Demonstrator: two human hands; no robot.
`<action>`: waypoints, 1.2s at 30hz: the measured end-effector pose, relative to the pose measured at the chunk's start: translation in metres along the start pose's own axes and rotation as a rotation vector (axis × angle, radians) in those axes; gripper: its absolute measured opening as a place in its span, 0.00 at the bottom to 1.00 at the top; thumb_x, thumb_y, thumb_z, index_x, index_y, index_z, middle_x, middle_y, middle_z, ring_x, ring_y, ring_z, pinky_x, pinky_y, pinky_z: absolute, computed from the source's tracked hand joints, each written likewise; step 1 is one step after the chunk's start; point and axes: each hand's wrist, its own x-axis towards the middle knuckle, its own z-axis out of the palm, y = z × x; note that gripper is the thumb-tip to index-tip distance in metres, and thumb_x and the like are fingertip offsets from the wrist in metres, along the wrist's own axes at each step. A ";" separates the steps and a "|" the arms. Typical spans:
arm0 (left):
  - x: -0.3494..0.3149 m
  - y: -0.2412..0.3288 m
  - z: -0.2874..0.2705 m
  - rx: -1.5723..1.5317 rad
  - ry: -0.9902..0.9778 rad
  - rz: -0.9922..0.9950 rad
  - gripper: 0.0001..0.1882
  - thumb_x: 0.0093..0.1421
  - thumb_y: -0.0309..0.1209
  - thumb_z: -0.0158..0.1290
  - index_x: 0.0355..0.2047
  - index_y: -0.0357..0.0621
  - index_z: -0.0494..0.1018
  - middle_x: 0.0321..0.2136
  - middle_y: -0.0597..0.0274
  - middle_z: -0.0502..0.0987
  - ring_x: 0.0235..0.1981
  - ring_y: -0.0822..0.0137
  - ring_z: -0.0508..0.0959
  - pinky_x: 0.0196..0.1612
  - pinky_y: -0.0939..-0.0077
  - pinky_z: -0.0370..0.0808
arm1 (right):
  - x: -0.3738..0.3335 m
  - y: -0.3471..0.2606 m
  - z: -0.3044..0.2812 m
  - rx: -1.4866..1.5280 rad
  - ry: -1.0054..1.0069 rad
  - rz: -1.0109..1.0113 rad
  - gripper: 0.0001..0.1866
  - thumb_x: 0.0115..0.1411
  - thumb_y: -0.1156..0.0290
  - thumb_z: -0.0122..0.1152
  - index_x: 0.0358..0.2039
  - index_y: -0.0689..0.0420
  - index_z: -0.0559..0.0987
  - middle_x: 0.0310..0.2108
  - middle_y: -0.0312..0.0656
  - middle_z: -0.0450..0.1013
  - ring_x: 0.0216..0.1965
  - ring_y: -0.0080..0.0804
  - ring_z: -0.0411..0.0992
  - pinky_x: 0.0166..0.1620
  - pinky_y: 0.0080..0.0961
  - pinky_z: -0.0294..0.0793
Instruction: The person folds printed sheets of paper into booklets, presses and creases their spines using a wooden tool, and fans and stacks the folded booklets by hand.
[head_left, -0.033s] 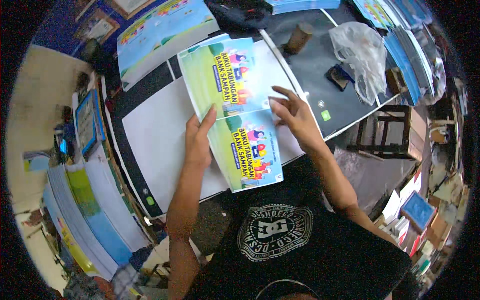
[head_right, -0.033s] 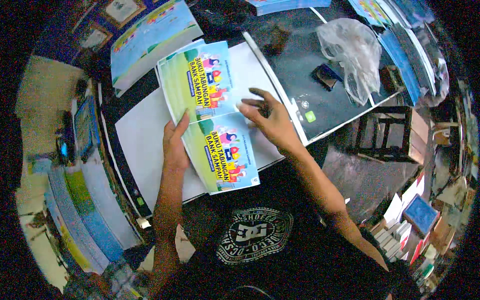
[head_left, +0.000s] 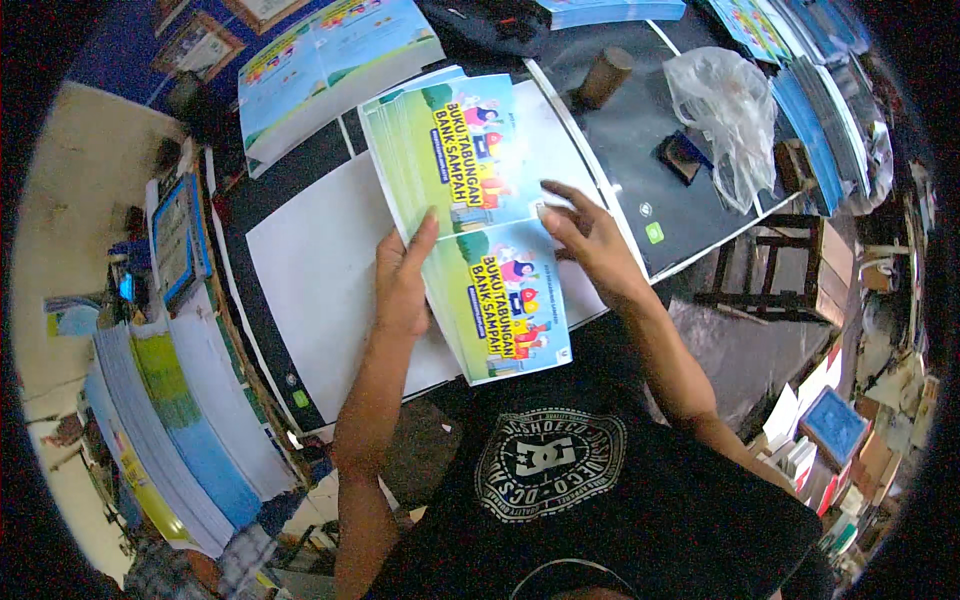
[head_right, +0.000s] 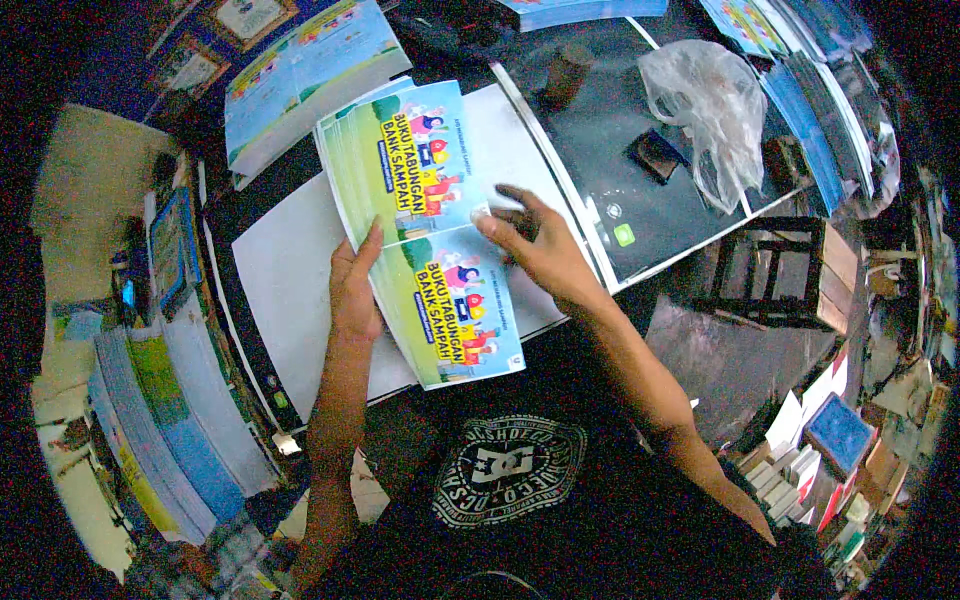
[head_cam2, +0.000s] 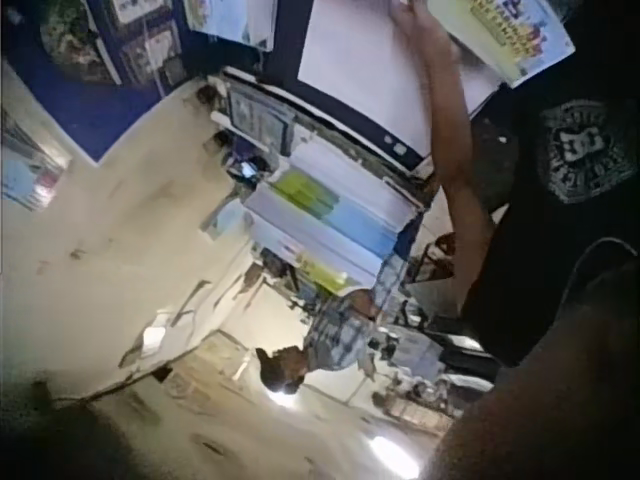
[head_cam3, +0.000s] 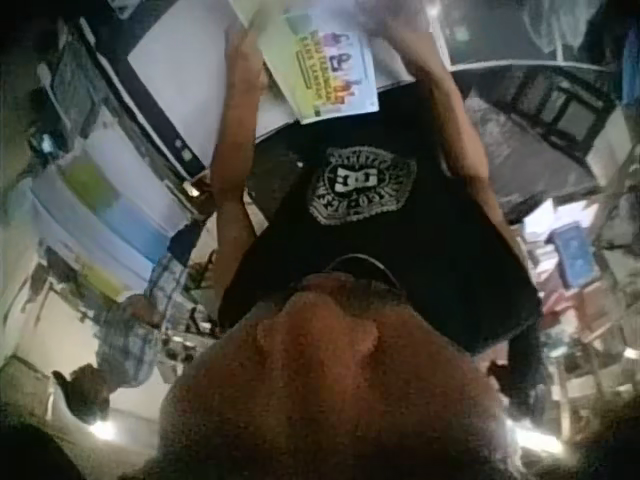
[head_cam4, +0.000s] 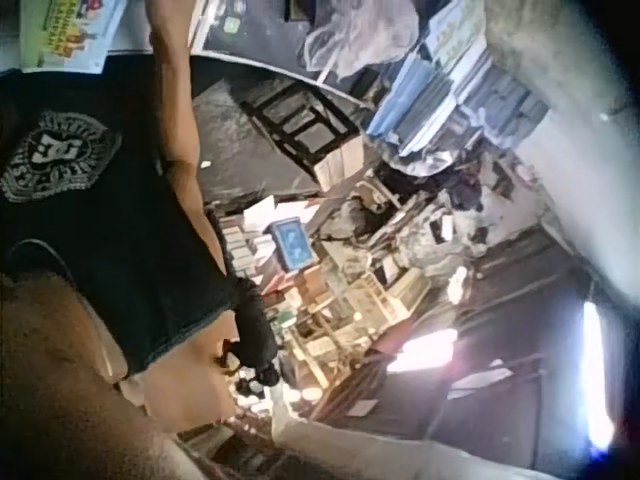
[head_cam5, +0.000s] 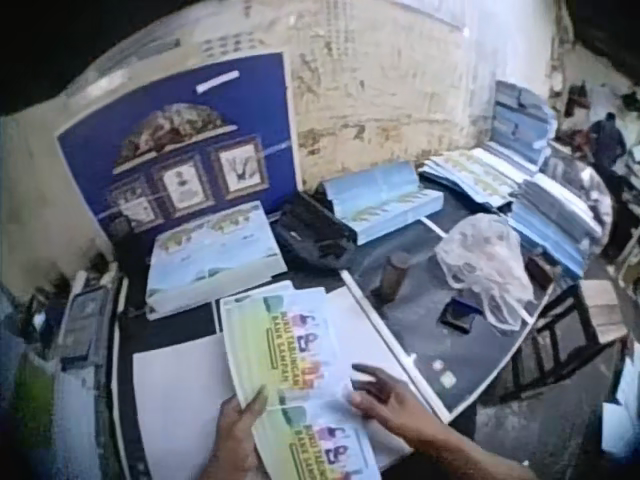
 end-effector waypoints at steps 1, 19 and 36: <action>-0.003 -0.002 -0.002 0.044 0.045 -0.033 0.21 0.68 0.38 0.54 0.52 0.32 0.72 0.45 0.54 0.80 0.41 0.68 0.81 0.44 0.74 0.78 | -0.004 -0.010 0.002 -0.074 -0.123 0.098 0.45 0.61 0.50 0.68 0.67 0.67 0.60 0.55 0.58 0.73 0.51 0.36 0.75 0.47 0.29 0.76; -0.087 -0.032 0.020 -0.211 0.173 -0.105 0.22 0.72 0.38 0.47 0.54 0.29 0.69 0.47 0.50 0.79 0.45 0.63 0.81 0.49 0.66 0.80 | -0.045 0.013 -0.001 -0.071 -0.267 0.220 0.23 0.64 0.55 0.65 0.37 0.67 0.84 0.29 0.42 0.82 0.29 0.22 0.78 0.34 0.24 0.78; -0.092 -0.006 0.002 -0.023 0.361 0.012 0.23 0.72 0.39 0.46 0.54 0.27 0.69 0.44 0.47 0.79 0.41 0.59 0.82 0.45 0.64 0.80 | -0.029 0.005 -0.017 -0.470 -0.089 -0.369 0.32 0.64 0.71 0.62 0.68 0.53 0.65 0.47 0.49 0.80 0.38 0.29 0.78 0.39 0.31 0.77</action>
